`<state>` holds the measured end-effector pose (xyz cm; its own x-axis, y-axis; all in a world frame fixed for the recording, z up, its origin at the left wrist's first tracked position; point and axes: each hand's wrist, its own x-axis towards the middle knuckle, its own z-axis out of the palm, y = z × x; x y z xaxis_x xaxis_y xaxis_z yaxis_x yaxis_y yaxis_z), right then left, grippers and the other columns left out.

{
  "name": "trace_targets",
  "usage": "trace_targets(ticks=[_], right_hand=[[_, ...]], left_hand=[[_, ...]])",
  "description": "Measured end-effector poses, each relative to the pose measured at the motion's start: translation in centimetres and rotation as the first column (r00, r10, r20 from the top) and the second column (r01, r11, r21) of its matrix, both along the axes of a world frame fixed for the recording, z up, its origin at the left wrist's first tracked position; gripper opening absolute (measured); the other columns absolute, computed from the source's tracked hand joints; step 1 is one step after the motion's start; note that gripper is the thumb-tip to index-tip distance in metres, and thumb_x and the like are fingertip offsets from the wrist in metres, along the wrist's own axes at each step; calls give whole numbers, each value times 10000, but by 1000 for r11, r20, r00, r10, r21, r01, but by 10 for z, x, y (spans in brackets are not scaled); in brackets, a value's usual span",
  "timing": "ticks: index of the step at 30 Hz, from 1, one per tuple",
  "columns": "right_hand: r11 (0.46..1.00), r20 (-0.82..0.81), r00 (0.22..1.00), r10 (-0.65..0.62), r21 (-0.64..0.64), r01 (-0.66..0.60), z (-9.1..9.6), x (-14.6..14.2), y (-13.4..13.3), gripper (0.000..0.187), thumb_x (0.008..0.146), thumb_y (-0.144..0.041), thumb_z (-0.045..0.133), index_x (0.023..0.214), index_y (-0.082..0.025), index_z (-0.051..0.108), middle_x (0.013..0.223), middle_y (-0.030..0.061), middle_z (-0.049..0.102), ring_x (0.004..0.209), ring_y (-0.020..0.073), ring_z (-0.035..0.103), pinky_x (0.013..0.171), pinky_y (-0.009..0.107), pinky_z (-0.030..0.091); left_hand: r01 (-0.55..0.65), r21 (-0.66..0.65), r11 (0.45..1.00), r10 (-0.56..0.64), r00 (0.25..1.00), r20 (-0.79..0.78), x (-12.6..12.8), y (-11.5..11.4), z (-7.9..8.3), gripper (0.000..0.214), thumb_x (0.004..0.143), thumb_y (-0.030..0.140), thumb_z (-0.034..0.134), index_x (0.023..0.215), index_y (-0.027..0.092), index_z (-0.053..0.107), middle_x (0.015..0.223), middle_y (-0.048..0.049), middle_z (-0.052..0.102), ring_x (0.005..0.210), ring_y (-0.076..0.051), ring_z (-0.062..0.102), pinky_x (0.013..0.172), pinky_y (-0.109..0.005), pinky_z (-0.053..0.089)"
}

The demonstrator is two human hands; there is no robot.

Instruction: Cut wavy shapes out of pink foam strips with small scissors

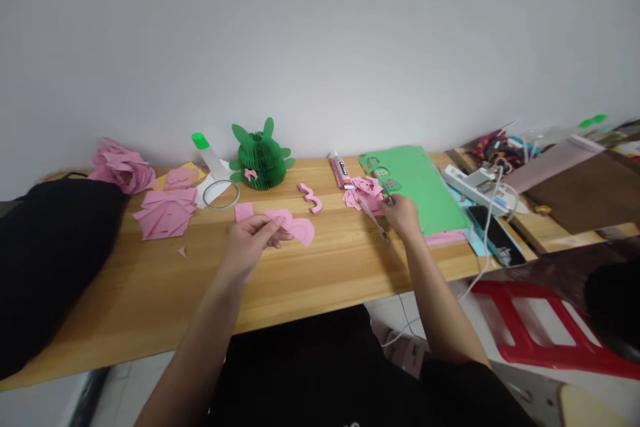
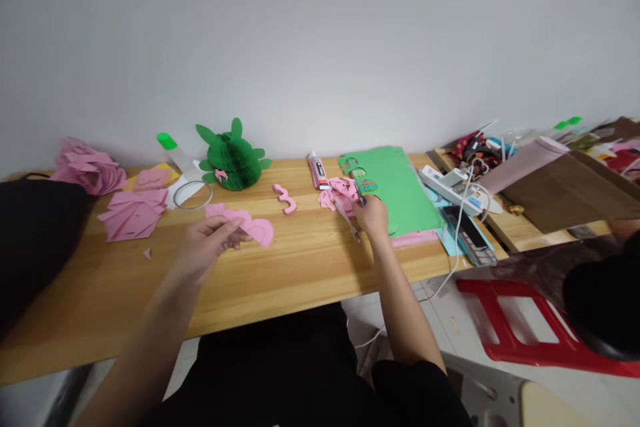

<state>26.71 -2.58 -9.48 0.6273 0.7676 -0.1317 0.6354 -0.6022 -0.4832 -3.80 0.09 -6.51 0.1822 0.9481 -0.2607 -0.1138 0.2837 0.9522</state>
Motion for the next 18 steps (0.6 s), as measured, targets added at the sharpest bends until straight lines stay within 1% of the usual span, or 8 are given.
trace_targets(ticks=[2, 4, 6, 7, 10, 12, 15, 18], right_hand=[[998, -11, 1000, -23, 66, 24, 8, 0, -2, 119, 826, -214, 690, 893, -116, 691, 834, 97, 703, 850, 266, 666, 710, 344, 489], [988, -54, 998, -10, 155, 19, 20, -6, -3, 86, 762, -179, 685, 839, -141, 693, 676, 68, 659, 755, 257, 645, 634, 307, 424], [967, -130, 990, 51, 256, -16, 33, -19, -1, 112, 770, -247, 643, 821, -157, 687, 570, 15, 577, 622, 207, 580, 568, 283, 372], [951, -181, 978, 103, 307, -44, 38, -29, 0, 170, 791, -316, 615, 810, -161, 682, 547, -3, 540, 571, 181, 538, 542, 275, 355], [900, -361, 886, 290, 417, -124, 49, -62, 7, 410, 825, -535, 498, 831, -166, 675, 494, -46, 437, 438, 129, 403, 443, 258, 306], [876, -462, 799, 385, 457, -157, 52, -82, 12, 483, 783, -612, 513, 843, -161, 675, 454, -76, 365, 385, 110, 318, 390, 251, 266], [849, -548, 712, 439, 512, -130, 54, -102, 20, 409, 744, -574, 609, 808, -171, 639, 449, -98, 323, 380, 88, 266, 367, 234, 226], [827, -590, 663, 461, 556, -82, 60, -107, 28, 321, 741, -501, 653, 724, -187, 589, 452, -101, 323, 387, 77, 246, 359, 224, 213]], left_hand=[[-32, -8, 999, 32, 999, 31, 5, 5, 4, 250, 589, 335, 817, 618, 154, 647, 561, -17, 693, 533, -164, 688, 490, -228, 447], [-61, -11, 998, 62, 996, 65, 12, 11, 9, 265, 597, 345, 812, 664, 156, 638, 562, -9, 688, 542, -175, 699, 487, -230, 449], [-90, -9, 996, 90, 991, 96, 20, 18, 13, 282, 599, 347, 812, 715, 161, 636, 566, -10, 693, 560, -187, 712, 490, -231, 456], [-104, -8, 995, 104, 988, 111, 24, 21, 15, 290, 598, 346, 813, 734, 162, 634, 570, -11, 697, 570, -192, 718, 491, -230, 459], [-138, -8, 990, 137, 979, 154, 35, 29, 18, 313, 595, 344, 818, 757, 159, 625, 588, -14, 707, 581, -197, 726, 497, -227, 470], [-153, -11, 988, 153, 972, 178, 40, 32, 17, 318, 603, 343, 816, 776, 150, 632, 604, -16, 713, 584, -200, 728, 500, -229, 478], [-170, -12, 985, 169, 963, 211, 46, 34, 16, 276, 632, 321, 805, 769, 149, 638, 623, -21, 723, 581, -206, 730, 508, -240, 490], [-167, 4, 986, 161, 955, 248, 48, 36, 20, 209, 665, 291, 795, 767, 155, 673, 630, -17, 730, 574, -188, 720, 536, -254, 511]])
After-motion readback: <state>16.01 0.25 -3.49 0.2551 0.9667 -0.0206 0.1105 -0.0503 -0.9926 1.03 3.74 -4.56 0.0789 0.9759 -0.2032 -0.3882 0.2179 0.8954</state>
